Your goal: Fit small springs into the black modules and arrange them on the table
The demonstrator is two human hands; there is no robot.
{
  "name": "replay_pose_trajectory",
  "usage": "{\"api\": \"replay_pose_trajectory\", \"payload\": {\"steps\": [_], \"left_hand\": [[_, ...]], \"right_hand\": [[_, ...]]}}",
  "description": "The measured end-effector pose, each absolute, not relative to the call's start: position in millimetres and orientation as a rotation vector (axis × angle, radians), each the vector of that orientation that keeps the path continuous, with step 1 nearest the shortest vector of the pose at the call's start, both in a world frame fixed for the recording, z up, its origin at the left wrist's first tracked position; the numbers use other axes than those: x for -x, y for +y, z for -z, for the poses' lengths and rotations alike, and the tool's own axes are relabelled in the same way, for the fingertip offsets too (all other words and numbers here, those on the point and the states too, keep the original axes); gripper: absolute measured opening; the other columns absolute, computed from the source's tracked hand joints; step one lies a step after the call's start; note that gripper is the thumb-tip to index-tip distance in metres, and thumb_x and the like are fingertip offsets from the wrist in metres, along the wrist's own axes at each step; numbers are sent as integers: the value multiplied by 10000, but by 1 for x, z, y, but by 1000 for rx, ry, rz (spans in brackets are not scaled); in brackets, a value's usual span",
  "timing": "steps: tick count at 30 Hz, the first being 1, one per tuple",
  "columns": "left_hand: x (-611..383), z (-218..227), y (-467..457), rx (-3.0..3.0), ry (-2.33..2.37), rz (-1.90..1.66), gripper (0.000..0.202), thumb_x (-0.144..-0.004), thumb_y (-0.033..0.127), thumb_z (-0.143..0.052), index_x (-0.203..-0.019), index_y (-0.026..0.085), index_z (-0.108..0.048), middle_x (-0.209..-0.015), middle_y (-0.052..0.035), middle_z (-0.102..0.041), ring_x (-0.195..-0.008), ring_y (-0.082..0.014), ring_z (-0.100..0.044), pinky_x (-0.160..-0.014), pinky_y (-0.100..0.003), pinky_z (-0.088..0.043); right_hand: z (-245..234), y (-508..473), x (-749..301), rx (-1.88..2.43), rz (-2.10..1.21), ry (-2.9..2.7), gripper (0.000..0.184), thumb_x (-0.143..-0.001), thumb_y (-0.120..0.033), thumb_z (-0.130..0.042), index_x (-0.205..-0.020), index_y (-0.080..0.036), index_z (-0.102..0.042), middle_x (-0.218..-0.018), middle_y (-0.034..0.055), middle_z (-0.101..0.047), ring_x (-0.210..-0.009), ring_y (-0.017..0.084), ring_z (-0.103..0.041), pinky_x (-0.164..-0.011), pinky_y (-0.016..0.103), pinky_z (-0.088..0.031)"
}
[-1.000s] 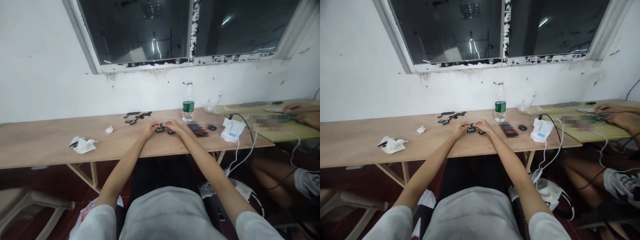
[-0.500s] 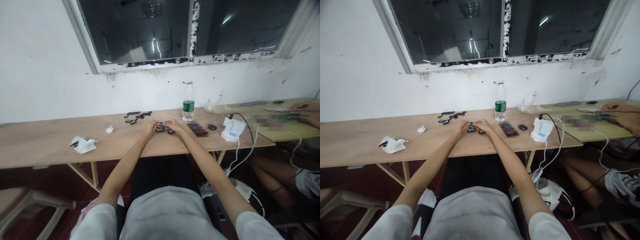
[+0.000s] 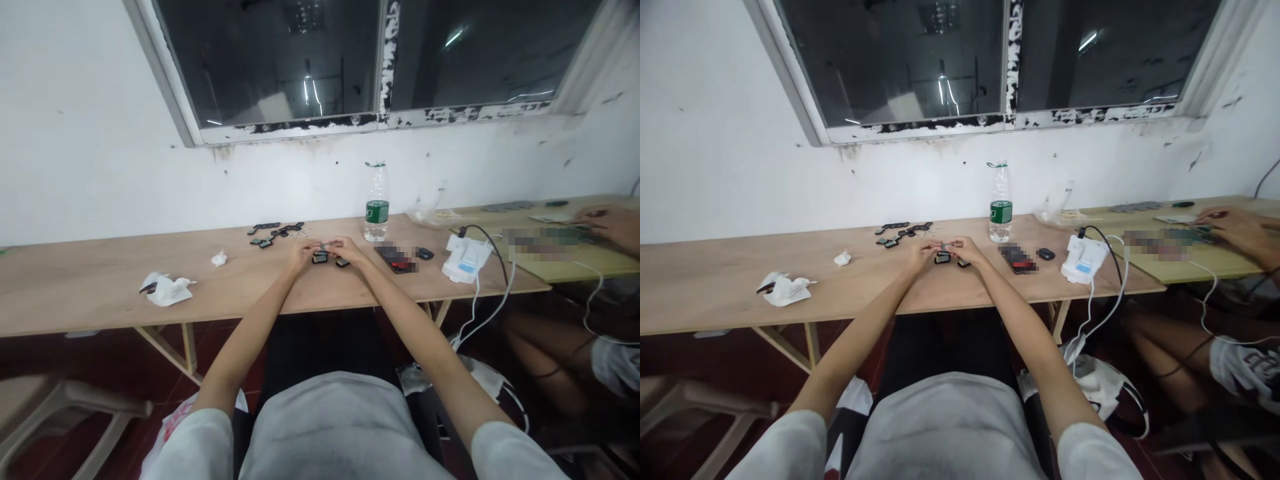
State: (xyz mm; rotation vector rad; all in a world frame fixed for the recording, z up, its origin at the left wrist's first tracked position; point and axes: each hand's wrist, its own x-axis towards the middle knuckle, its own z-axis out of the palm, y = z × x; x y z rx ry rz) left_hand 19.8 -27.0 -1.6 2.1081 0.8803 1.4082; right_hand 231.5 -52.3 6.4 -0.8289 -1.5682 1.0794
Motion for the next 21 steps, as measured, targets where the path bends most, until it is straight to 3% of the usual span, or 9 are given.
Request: {"api": "replay_pose_trajectory", "payload": {"steps": [5,8,15,21], "left_hand": [[-17,5,-24,-1826,893,-1317,423,-613,444,-971,-888,174,-797,-977,-124,-817,-961,-323,-762,-943,-503,-609],[-15,7,-20,-1755,921,-1342,437,-546,387,-995,-872,180,-790,-966,-98,-814,-965,-300,-749,-945,-477,-606],[-11,13,-7,-1743,898,-1199,404,-528,216,-969,-898,188,-808,-874,-41,-776,-883,-237,-719,-896,-403,-578],[-10,13,-9,-1856,851,-1184,379,-666,311,-947,-1002,195,-815,-1034,-89,-805,-988,-267,-730,-926,-426,-579]], "right_hand": [[-6,-52,-234,874,-1090,-1588,386,-678,-400,-926,-911,-140,-763,-687,26,-713,-588,132,-585,-550,240,-475],[-8,-53,-234,864,-1099,-1604,401,-664,-404,-933,-915,-139,-766,-702,36,-729,-612,144,-611,-565,243,-485],[-10,-58,-229,885,-1116,-1635,329,-652,-342,-938,-861,-149,-772,-664,9,-712,-593,138,-617,-580,241,-487],[-15,-63,-228,869,-1131,-1599,296,-674,-324,-923,-860,-151,-770,-672,11,-717,-596,137,-621,-574,243,-496]]}}
